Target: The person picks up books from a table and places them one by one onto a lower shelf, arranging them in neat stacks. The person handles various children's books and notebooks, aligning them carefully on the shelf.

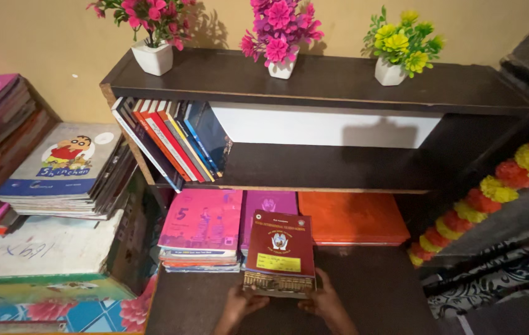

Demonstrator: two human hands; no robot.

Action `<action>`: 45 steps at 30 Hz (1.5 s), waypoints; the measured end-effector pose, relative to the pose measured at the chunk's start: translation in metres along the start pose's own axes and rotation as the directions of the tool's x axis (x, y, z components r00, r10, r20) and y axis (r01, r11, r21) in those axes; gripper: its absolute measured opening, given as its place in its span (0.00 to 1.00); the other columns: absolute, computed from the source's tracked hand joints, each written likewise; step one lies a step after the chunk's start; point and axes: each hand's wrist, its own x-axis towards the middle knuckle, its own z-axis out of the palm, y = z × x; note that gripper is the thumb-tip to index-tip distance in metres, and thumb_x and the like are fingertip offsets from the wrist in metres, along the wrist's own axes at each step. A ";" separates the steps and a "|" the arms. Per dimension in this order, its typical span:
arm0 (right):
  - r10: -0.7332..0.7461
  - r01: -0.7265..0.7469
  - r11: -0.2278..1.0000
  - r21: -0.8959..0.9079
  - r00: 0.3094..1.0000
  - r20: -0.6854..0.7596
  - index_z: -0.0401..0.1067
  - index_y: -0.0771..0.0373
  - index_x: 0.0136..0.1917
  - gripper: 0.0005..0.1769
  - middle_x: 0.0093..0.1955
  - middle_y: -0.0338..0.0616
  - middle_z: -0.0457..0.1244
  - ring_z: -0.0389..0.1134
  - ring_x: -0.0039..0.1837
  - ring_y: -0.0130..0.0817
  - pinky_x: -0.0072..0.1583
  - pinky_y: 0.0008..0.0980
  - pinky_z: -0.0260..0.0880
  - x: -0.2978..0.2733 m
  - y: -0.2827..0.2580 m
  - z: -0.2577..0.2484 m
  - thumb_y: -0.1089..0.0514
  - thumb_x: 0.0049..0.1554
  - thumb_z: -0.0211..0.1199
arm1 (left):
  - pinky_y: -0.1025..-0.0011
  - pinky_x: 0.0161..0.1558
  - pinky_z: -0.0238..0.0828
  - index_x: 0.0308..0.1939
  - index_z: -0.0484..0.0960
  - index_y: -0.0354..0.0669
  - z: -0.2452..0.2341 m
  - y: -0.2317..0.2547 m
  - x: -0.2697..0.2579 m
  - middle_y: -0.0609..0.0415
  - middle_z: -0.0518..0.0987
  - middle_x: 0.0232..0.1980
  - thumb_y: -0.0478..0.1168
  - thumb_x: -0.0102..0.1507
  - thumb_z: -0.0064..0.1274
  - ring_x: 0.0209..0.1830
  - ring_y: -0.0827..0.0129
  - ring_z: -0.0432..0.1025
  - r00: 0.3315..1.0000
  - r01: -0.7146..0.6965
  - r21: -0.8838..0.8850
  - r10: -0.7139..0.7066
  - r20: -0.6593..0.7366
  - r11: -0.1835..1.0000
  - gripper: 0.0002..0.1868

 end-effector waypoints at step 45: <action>-0.644 0.618 -0.071 -0.783 0.571 0.509 0.62 0.57 0.74 0.56 0.77 0.46 0.55 0.56 0.75 0.47 0.75 0.49 0.51 0.000 -0.078 0.052 0.50 0.35 0.83 | 0.44 0.74 0.45 0.76 0.51 0.26 0.057 0.060 0.020 0.19 0.48 0.77 0.39 0.62 0.50 0.78 0.29 0.47 0.884 -0.218 0.824 0.252 0.393 -0.523 0.41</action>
